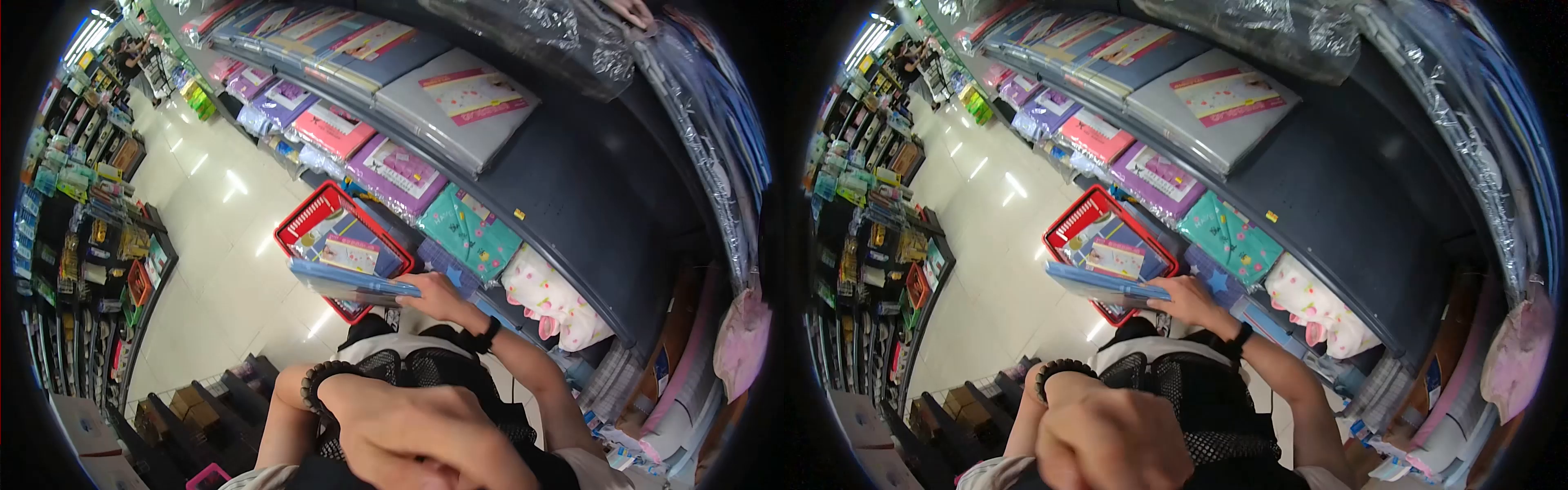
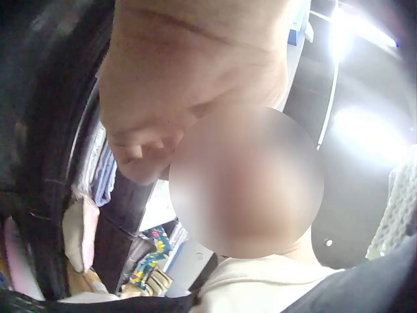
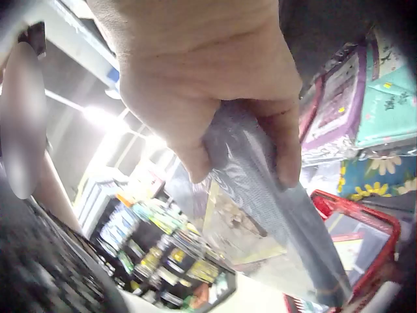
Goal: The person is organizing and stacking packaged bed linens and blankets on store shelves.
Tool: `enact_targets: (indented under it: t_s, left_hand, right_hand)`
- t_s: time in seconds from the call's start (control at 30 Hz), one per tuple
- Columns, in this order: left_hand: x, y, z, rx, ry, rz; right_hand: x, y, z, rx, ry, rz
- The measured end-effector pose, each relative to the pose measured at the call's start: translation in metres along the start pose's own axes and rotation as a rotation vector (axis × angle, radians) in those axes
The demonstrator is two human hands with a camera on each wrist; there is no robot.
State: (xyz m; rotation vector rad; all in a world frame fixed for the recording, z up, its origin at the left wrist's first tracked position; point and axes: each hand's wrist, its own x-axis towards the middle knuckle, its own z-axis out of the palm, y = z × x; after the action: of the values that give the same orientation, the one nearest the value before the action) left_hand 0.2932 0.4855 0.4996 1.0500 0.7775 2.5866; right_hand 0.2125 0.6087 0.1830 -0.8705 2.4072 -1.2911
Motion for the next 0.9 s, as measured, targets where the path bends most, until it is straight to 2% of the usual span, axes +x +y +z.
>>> enact_targets:
  t_s: [0.03,0.07,0.1,0.13,0.2,0.23,0.27,0.3,0.37,0.43,0.47,0.53,0.6,0.7,0.77,0.83,0.9]
  left_hand:
    - [-0.003,0.007,-0.056,0.04,-0.622,-0.319]
    - [-0.028,-0.006,-0.056,0.018,-0.438,-0.283]
    - [-0.035,-0.013,-0.059,0.066,-0.412,-0.266]
    - [-0.041,-0.016,-0.062,0.138,-0.422,-0.279]
    - [-0.051,-0.016,-0.073,0.281,-0.458,-0.322]
    - [-0.056,-0.016,-0.078,0.283,-0.472,-0.322]
    - [-0.062,-0.016,-0.081,0.327,-0.401,-0.364]
    - [-0.066,-0.015,-0.086,0.37,-0.326,-0.404]
    - [-0.072,-0.012,-0.101,0.461,-0.205,-0.464]
    - [-0.081,-0.015,-0.118,0.645,-0.079,-0.508]
    - [-0.088,-0.02,-0.133,0.757,-0.039,-0.542]
    - [-0.116,-0.037,-0.171,0.961,0.095,-0.651]
    - [-0.138,-0.048,-0.204,1.053,0.121,-0.725]
    - [-0.183,-0.067,-0.264,1.203,0.155,-0.823]
    - [-0.222,-0.081,-0.308,1.263,0.155,-0.851]
    - [-0.266,-0.096,-0.35,1.53,0.186,-1.031]
    - [-0.314,-0.11,-0.39,1.622,0.184,-1.041]
  right_hand:
    - [-0.001,-0.019,-0.018,-0.011,0.016,-0.008]
    - [-0.004,-0.042,-0.041,0.163,0.009,0.126]
    - [-0.008,-0.061,-0.06,0.343,0.0,0.259]
    - [-0.013,-0.071,-0.075,0.337,0.016,0.249]
    - [-0.03,-0.08,-0.098,0.858,0.175,0.316]
    - [-0.038,-0.076,-0.101,0.99,0.336,0.246]
    - [-0.048,-0.071,-0.103,1.118,0.496,0.172]
    - [-0.061,-0.079,-0.115,1.232,0.591,0.203]
    - [-0.086,-0.08,-0.138,1.275,0.649,0.12]
    - [-0.099,-0.083,-0.148,1.184,0.986,0.113]
    - [-0.108,-0.067,-0.154,1.088,1.097,0.068]
    - [-0.118,-0.072,-0.172,1.0,1.153,0.05]
    - [-0.126,-0.069,-0.184,0.88,1.267,0.072]
    - [-0.13,-0.059,-0.192,0.783,1.362,0.145]
    - [-0.131,-0.049,-0.193,0.751,1.359,0.184]
    - [-0.131,-0.04,-0.194,0.808,1.352,0.208]
    - [-0.126,-0.039,-0.194,0.731,1.296,0.239]
